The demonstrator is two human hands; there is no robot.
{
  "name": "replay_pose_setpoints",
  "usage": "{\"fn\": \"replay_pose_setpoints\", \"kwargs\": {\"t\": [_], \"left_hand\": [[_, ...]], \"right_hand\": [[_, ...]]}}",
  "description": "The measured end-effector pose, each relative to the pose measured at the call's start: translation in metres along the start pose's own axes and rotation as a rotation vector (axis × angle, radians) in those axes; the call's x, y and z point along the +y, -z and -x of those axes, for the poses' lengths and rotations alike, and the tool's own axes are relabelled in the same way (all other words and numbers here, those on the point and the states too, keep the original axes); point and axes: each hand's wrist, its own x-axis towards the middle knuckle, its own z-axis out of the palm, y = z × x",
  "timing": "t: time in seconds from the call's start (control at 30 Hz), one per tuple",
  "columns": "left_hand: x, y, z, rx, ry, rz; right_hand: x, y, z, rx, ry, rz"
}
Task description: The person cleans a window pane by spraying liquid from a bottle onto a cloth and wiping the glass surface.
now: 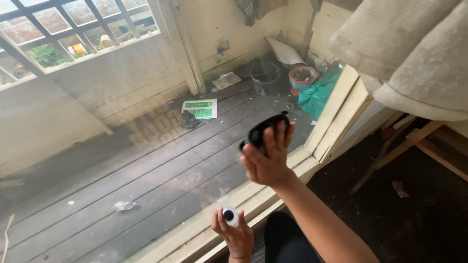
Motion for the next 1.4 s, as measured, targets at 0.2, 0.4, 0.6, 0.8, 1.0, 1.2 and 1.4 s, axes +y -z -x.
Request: {"fn": "replay_pose_setpoints", "kwargs": {"t": [0.2,0.4,0.6,0.8,1.0,1.2,1.4], "left_hand": [[0.017,-0.002,0.000,-0.027,-0.057,-0.012],[0.030,0.003,-0.002,-0.066,-0.059,-0.058],[0.048,0.004,-0.009,-0.070,-0.013,-0.009],[0.056,0.002,-0.013,-0.133,0.025,0.082],[0.042,0.002,-0.005,-0.124,0.022,0.110],[0.037,0.006,-0.007,-0.094,0.038,0.111],[0.025,0.023,-0.024,-0.075,-0.033,-0.103]], "right_hand": [[0.035,0.017,0.090,-0.102,-0.130,-0.055],[0.061,0.040,0.089,-0.157,-0.155,-0.046],[0.077,0.057,-0.028,-0.023,-0.120,0.001],[0.004,0.042,-0.085,-0.041,0.038,-0.001],[-0.047,0.030,-0.080,-0.041,0.335,0.041],[-0.009,0.037,-0.110,-0.046,0.418,0.102],[0.038,0.043,-0.116,0.018,0.228,0.093]]}}
